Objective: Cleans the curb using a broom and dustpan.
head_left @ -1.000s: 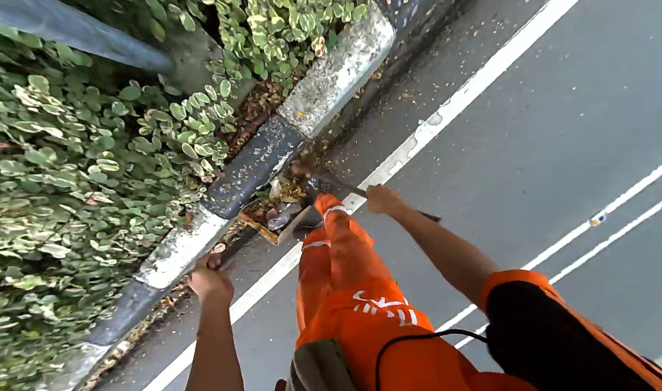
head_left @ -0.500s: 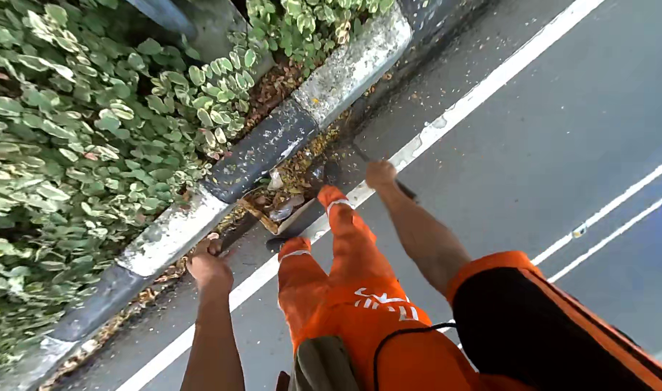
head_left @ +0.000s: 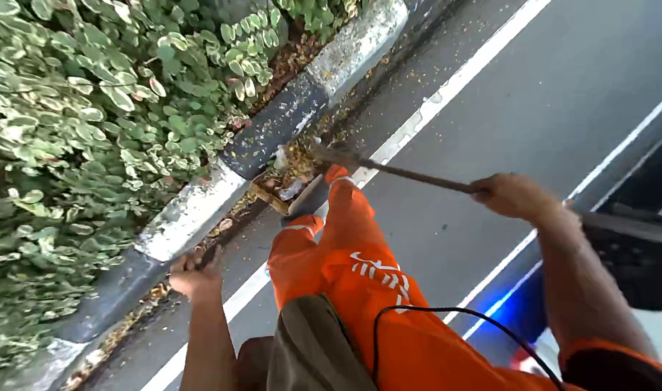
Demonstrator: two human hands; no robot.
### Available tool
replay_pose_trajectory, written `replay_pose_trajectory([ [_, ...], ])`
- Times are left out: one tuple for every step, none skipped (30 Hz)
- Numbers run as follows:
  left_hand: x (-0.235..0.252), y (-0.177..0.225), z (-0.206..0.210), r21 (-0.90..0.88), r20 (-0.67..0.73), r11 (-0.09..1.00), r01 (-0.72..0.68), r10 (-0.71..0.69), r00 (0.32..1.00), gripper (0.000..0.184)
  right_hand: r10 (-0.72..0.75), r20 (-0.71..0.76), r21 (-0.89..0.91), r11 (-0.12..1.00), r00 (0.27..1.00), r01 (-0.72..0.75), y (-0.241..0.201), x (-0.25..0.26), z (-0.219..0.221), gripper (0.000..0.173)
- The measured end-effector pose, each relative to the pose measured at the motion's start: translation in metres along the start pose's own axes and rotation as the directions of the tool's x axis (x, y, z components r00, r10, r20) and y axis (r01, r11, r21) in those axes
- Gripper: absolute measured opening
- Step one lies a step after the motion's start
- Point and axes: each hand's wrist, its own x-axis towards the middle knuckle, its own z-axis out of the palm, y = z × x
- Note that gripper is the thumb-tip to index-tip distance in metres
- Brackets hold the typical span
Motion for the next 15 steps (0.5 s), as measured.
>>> replay_pose_trajectory([
  [-0.001,0.003,-0.025,-0.035,0.001,0.999,-0.011,0.011,1.0,0.029,0.081,-0.021,-0.008,0.997,0.997,-0.081,0.013,-0.015,-0.003,0.017],
  [-0.002,0.007,-0.042,-0.058,-0.003,0.998,-0.024,0.024,1.0,0.031,0.171,-0.017,-0.018,0.985,0.985,-0.171,0.02,-0.025,-0.007,0.017],
  [-0.001,0.011,-0.052,-0.08,-0.014,0.996,-0.035,0.034,0.999,0.033,0.258,0.012,-0.027,0.966,0.966,-0.258,0.022,-0.026,-0.014,0.016],
  [-0.001,0.017,-0.058,-0.087,-0.022,0.995,-0.049,0.048,0.999,0.035,0.337,0.093,-0.02,0.941,0.937,-0.337,0.015,-0.019,-0.023,0.016],
  [0.0,0.023,-0.062,-0.082,-0.034,0.995,-0.063,0.061,0.998,0.037,0.379,0.168,0.021,0.921,0.91,-0.388,0.009,-0.007,-0.023,0.016],
  [0.0,0.03,-0.062,-0.07,-0.045,0.995,-0.074,0.071,0.996,0.038,0.39,0.211,0.105,0.903,0.896,-0.417,0.0,0.01,-0.014,0.016],
  [0.002,0.035,-0.058,-0.056,-0.055,0.996,-0.074,0.07,0.996,0.038,0.38,0.226,0.191,0.885,0.897,-0.424,-0.014,0.032,-0.001,0.019],
  [0.003,0.04,-0.051,-0.041,-0.063,0.997,-0.064,0.062,0.996,0.038,0.371,0.196,0.264,0.872,0.908,-0.413,-0.035,0.056,0.018,0.024],
  [0.003,0.044,-0.041,-0.013,-0.071,0.999,-0.05,0.049,0.996,0.036,0.372,0.143,0.324,0.858,0.917,-0.398,-0.063,0.078,0.043,0.029],
  [0.003,0.044,-0.03,0.026,-0.075,0.999,-0.032,0.034,0.997,0.033,0.371,0.107,0.376,0.844,0.922,-0.383,-0.095,0.096,0.071,0.034],
  [0.003,0.043,-0.018,0.074,-0.086,0.997,-0.016,0.022,0.996,0.031,0.35,0.119,0.416,0.832,0.929,-0.366,-0.124,0.108,0.096,0.037],
  [0.002,0.042,-0.005,0.126,-0.104,0.992,-0.008,0.021,0.994,0.03,0.299,0.165,0.436,0.832,0.94,-0.342,-0.149,0.115,0.116,0.039],
  [0.002,0.041,0.006,0.168,-0.125,0.986,-0.001,0.022,0.992,0.027,0.228,0.207,0.428,0.853,0.951,-0.298,-0.167,0.116,0.132,0.038],
  [-0.001,0.042,0.014,0.218,-0.134,0.976,0.016,0.013,0.991,0.025,0.14,0.254,0.394,0.888,0.957,-0.235,-0.177,0.113,0.139,0.035],
  [-0.003,0.045,0.021,0.274,-0.124,0.961,0.039,-0.005,0.992,0.023,0.031,0.303,0.364,0.92,0.953,-0.145,-0.177,0.109,0.14,0.031],
])
